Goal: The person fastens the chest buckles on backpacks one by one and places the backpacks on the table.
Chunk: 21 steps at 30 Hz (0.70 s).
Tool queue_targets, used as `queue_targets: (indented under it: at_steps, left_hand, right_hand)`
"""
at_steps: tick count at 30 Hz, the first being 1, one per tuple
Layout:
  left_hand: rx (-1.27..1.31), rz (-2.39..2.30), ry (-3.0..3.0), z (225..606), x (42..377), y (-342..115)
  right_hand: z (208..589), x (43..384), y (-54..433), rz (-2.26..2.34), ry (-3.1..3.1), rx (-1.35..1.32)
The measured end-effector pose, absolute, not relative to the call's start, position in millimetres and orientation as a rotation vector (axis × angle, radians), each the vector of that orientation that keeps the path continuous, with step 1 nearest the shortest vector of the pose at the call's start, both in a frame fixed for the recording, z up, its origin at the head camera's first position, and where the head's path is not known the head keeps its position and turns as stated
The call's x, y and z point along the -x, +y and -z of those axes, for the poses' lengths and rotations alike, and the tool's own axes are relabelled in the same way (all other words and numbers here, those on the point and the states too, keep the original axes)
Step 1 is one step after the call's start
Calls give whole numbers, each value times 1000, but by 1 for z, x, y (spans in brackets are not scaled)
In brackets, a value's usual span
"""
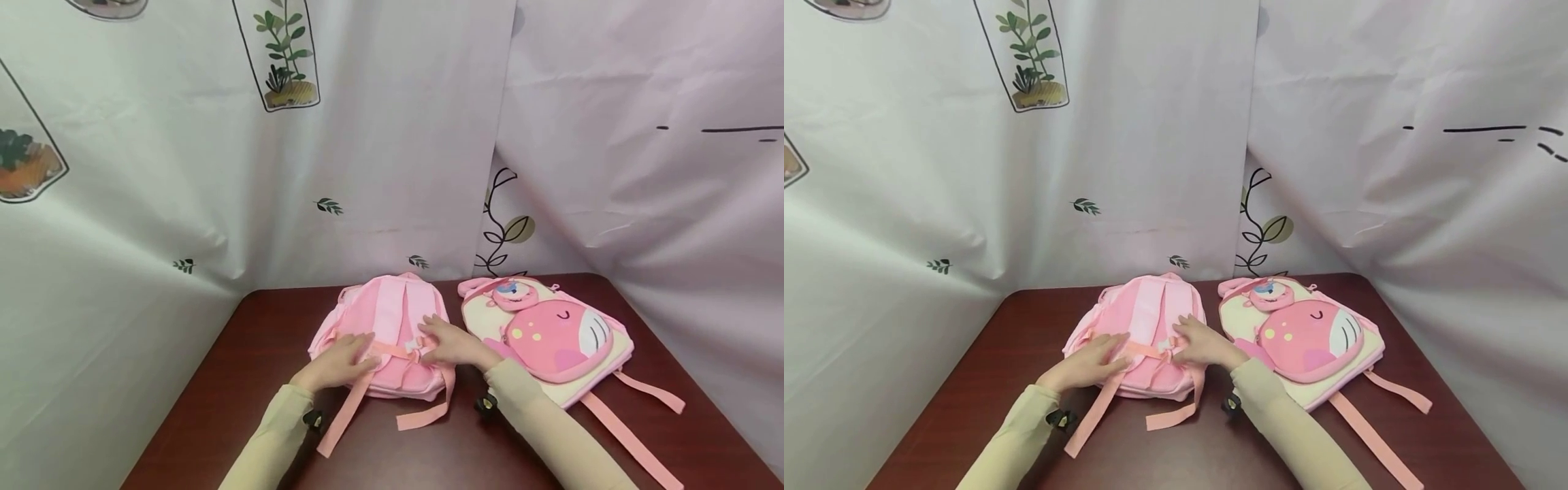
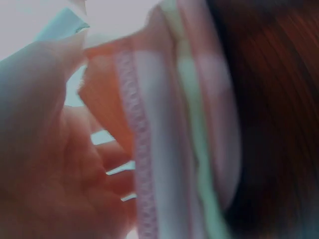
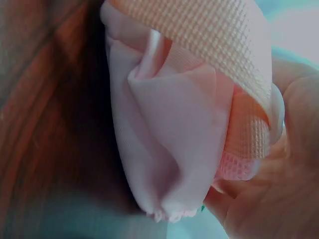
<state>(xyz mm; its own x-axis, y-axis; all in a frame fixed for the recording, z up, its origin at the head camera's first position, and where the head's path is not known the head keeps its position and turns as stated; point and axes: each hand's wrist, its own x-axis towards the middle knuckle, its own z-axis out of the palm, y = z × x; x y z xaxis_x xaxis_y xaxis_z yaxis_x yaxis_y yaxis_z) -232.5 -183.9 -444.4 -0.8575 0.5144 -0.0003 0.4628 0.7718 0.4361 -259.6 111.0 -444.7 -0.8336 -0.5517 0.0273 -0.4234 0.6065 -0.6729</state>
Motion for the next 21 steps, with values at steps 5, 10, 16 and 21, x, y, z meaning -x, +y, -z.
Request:
queue_targets:
  at_steps: [5, 10, 16, 21]
  left_hand:
    - [-740, -643, 2849, 438, 221, -174]
    - [-709, -616, 2863, 436, 211, -164]
    - [-710, -615, 2900, 436, 205, -158]
    - [-713, -677, 2897, 438, 203, -155]
  right_hand:
    - [443, 268, 122, 1066, 2583, 829]
    - [440, 270, 131, 1133, 2478, 749]
    - [446, 271, 133, 1269, 2381, 703]
    - [451, 269, 133, 1266, 2415, 718]
